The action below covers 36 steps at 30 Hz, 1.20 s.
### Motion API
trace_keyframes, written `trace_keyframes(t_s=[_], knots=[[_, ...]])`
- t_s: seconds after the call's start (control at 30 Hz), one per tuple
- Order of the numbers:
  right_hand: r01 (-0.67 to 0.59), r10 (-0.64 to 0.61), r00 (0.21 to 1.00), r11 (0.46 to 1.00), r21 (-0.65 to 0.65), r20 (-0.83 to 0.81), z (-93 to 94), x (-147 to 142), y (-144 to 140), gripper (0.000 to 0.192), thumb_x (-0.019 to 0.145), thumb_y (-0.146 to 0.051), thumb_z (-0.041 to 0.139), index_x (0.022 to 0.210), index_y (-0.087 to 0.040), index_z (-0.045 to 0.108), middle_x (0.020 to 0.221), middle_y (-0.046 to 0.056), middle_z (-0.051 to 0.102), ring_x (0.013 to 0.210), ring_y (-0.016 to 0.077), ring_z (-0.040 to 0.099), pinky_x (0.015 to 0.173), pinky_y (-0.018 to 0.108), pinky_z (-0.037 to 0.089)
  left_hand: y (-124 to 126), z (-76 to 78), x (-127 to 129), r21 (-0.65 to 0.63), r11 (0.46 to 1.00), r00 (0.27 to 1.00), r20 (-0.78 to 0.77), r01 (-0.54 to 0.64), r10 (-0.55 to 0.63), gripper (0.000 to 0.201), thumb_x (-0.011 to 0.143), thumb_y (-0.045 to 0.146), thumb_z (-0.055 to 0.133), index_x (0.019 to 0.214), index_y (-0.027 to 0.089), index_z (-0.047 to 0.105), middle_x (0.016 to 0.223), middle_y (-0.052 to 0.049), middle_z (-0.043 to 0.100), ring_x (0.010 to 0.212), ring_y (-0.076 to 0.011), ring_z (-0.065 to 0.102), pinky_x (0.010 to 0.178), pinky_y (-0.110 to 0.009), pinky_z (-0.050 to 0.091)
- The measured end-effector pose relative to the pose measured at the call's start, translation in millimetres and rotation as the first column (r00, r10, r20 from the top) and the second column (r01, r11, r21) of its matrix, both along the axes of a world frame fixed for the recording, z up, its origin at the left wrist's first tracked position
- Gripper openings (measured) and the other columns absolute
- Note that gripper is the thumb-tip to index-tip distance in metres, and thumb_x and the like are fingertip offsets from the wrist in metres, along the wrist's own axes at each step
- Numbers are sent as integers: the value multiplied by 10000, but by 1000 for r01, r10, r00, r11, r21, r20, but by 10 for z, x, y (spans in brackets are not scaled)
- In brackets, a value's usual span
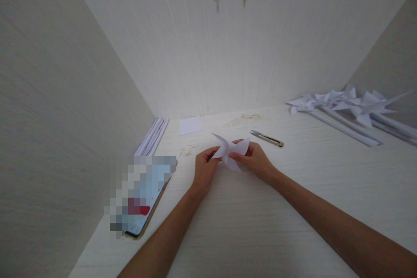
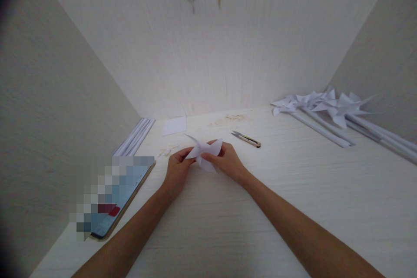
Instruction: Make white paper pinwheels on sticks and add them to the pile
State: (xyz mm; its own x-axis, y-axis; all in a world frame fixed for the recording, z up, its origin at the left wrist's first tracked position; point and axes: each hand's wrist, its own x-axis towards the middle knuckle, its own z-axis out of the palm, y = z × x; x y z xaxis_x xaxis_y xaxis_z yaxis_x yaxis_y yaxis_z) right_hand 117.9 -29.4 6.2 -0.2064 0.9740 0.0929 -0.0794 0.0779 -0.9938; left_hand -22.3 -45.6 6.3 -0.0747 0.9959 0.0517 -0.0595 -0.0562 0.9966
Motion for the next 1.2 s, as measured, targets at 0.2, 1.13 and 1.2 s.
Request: trace_keyframes(t_s=[0.2,1.13,1.2], knots=[[-30,26,996,999,42,87,54,14,-35,235,574,-310,668,735,-145,624,631,5,622,542,119,534,488,229,405,-10,8,-6,45,997,997,-58,59,-57,206,614,216,599,791,150,683,752,-25,672,754,-160,583,724,-277,446],[106,-171,937,970,-218,-304,-4,12,43,308,493,-317,726,727,-179,581,653,-6,617,578,117,553,566,251,440,681,561,-1303,160,946,148,-967,-282,208,287,661,161,446,848,98,655,906,-175,644,848,-273,588,726,-353,436],[82,-162,928,967,-239,-336,1,10,47,309,493,-308,724,732,-185,573,645,-10,611,583,118,552,577,252,441,726,584,-1513,156,940,-89,-987,-302,135,339,690,137,390,922,83,631,993,-215,602,911,-305,566,710,-365,436]])
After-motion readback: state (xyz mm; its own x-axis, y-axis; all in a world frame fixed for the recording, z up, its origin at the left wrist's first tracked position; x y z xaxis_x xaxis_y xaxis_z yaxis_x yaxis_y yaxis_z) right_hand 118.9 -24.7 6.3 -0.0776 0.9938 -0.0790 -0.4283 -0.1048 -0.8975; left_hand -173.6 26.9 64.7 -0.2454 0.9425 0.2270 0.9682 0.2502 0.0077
